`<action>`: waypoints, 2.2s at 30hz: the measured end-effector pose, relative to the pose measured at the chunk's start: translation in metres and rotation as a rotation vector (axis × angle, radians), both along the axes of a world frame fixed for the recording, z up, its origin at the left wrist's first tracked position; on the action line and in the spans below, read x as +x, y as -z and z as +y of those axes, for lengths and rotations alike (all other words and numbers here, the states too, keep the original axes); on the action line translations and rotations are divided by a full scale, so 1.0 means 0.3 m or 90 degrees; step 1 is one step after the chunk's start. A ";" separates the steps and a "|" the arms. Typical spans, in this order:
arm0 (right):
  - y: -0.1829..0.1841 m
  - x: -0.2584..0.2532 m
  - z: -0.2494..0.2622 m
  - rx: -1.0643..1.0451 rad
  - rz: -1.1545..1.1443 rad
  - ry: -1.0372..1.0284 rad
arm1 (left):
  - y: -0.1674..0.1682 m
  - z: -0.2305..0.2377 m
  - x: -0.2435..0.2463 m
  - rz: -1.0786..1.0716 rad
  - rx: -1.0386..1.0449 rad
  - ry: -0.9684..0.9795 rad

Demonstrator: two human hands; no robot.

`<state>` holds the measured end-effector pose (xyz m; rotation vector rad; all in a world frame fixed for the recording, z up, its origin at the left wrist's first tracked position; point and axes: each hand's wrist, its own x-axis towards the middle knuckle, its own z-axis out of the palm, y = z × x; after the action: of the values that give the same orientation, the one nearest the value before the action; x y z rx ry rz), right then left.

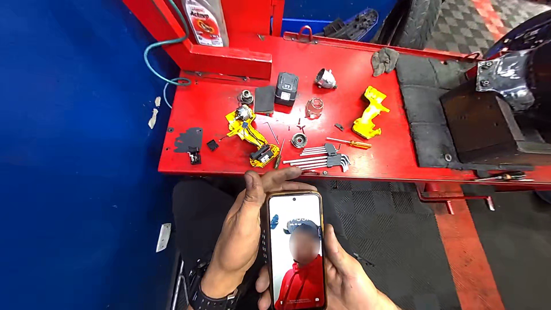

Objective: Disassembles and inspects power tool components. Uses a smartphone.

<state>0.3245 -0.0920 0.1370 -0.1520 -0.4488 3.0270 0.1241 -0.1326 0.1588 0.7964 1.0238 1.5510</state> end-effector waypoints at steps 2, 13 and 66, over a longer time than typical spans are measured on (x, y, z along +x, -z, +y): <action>0.001 -0.006 0.009 -0.002 -0.001 0.002 | 0.007 -0.021 0.005 -0.011 -0.021 -0.023; 0.030 -0.027 0.000 0.008 -0.010 -0.021 | 0.015 -0.116 0.019 -0.032 -0.105 -0.131; 0.087 -0.067 0.096 -0.019 -0.042 -0.061 | 0.052 -0.058 -0.017 -0.038 -0.168 -0.174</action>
<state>0.3044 -0.0631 0.1109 -0.2396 -0.4290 3.1314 0.1190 -0.1498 0.1433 0.4382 1.3029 1.6131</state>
